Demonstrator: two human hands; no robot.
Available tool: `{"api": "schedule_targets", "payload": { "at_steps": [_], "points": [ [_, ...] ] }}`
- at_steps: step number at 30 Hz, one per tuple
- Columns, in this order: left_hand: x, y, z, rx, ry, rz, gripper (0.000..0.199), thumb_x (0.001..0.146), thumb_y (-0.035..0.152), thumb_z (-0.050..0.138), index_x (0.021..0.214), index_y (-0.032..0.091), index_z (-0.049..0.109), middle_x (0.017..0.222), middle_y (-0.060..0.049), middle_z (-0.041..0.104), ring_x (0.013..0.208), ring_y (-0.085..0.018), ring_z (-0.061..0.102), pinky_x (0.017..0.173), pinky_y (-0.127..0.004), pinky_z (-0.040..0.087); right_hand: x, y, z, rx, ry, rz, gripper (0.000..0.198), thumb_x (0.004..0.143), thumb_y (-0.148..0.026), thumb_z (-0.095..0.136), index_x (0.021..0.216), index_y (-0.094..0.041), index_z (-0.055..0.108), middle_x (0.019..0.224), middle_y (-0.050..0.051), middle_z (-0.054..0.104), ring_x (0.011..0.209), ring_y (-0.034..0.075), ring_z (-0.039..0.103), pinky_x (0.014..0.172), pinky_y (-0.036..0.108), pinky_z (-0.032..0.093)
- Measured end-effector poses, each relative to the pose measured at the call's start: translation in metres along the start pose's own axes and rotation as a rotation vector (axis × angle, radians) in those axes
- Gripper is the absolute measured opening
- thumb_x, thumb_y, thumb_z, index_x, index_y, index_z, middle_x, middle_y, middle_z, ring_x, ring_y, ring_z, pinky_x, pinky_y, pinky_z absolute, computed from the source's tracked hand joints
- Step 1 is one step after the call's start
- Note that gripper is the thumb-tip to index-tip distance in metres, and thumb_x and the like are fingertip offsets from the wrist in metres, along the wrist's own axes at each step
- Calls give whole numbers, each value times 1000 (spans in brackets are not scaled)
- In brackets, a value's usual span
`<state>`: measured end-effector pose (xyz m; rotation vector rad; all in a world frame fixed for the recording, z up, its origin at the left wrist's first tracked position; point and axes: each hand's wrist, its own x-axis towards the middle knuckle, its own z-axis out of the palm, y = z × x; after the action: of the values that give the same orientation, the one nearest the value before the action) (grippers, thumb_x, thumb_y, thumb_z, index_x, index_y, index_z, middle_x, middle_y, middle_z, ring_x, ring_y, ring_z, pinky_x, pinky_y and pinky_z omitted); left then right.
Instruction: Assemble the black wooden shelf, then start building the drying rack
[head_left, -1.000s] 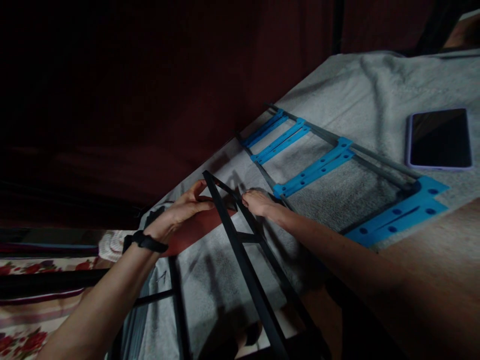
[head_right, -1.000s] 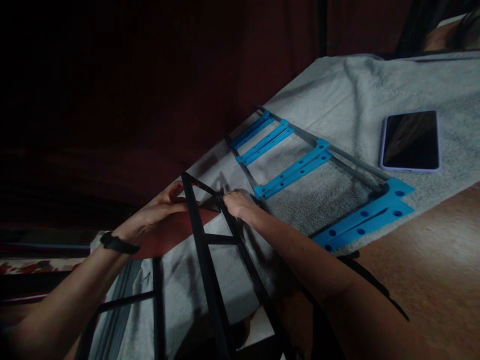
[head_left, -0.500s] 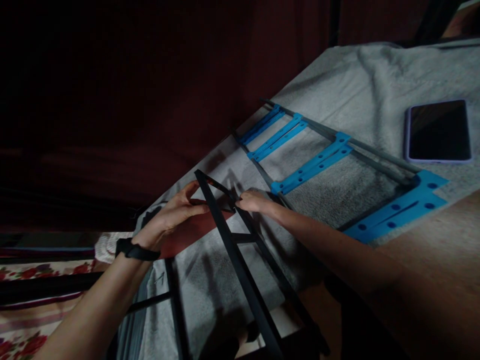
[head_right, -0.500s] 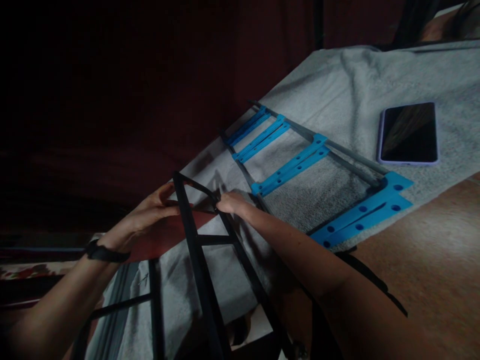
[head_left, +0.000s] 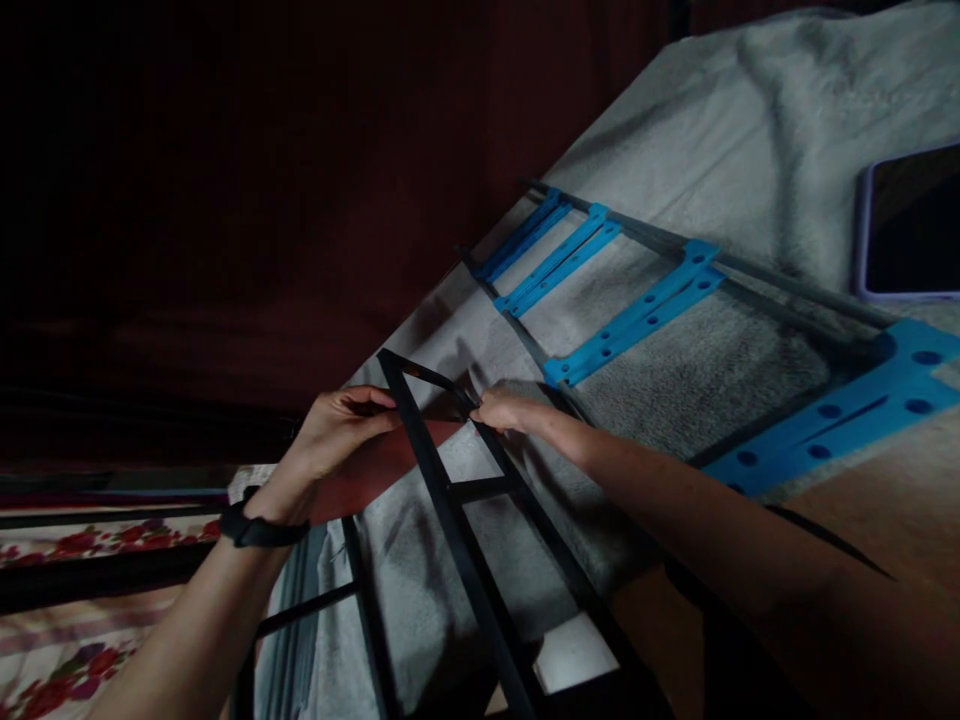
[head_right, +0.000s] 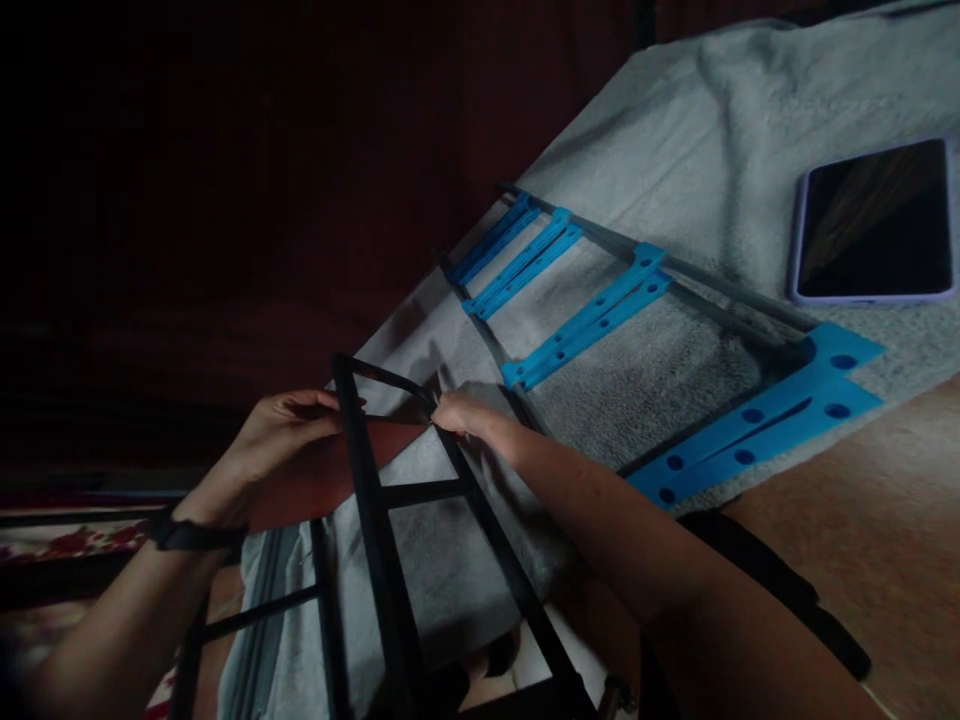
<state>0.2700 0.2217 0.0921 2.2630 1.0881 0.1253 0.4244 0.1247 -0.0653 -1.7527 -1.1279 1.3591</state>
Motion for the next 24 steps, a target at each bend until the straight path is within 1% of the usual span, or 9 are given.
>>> {"api": "schedule_targets", "payload": {
  "at_steps": [4, 9, 12, 15, 19, 22, 24],
  "points": [
    [-8, 0, 1, 34, 35, 4, 39, 55, 48, 86, 76, 18, 74, 83, -6, 76, 77, -24, 70, 69, -33, 56, 0, 2, 1, 45, 6, -4, 30, 93, -28, 50, 112, -17, 71, 97, 11, 77, 78, 21, 73, 57, 24, 50],
    [-13, -5, -1, 57, 94, -8, 35, 57, 47, 86, 75, 20, 74, 86, -5, 77, 81, -26, 71, 74, -35, 57, -8, 0, -3, 52, -19, -10, 29, 93, -30, 51, 112, -18, 70, 100, 10, 76, 79, 20, 73, 54, 23, 48],
    [-12, -7, -1, 65, 101, -9, 31, 58, 45, 85, 74, 21, 74, 85, -4, 77, 84, -27, 71, 77, -36, 58, -11, -2, -4, 25, 0, -23, 30, 93, -29, 53, 113, -15, 69, 108, 12, 74, 86, 21, 72, 54, 23, 46],
    [-10, -7, -1, 54, 117, -16, 24, 59, 39, 85, 73, 22, 75, 81, -2, 77, 83, -26, 72, 77, -35, 58, -9, -2, -6, 25, -5, -22, 30, 93, -27, 54, 114, -11, 67, 111, 15, 73, 90, 21, 71, 54, 23, 46],
    [-11, -3, 0, 37, 171, -24, 21, 56, 33, 85, 70, 22, 74, 77, 0, 76, 78, -23, 71, 74, -32, 58, -3, 0, -5, 74, 0, -28, 27, 93, -27, 55, 111, -12, 68, 107, 15, 73, 88, 21, 71, 57, 23, 48],
    [-13, 2, 2, 34, 182, -44, 20, 56, 30, 84, 68, 20, 73, 77, -2, 77, 77, -23, 72, 71, -31, 58, 2, 1, -2, 97, 34, -26, 23, 90, -25, 60, 107, -13, 70, 102, 13, 74, 88, 20, 70, 60, 22, 48],
    [-14, 3, 2, 34, 187, -45, 18, 56, 28, 83, 67, 19, 73, 77, -3, 77, 77, -24, 72, 69, -30, 58, 4, 2, 2, 111, 49, -10, 20, 88, -25, 62, 103, -15, 71, 100, 12, 74, 85, 19, 70, 58, 21, 47]
  ]
}}
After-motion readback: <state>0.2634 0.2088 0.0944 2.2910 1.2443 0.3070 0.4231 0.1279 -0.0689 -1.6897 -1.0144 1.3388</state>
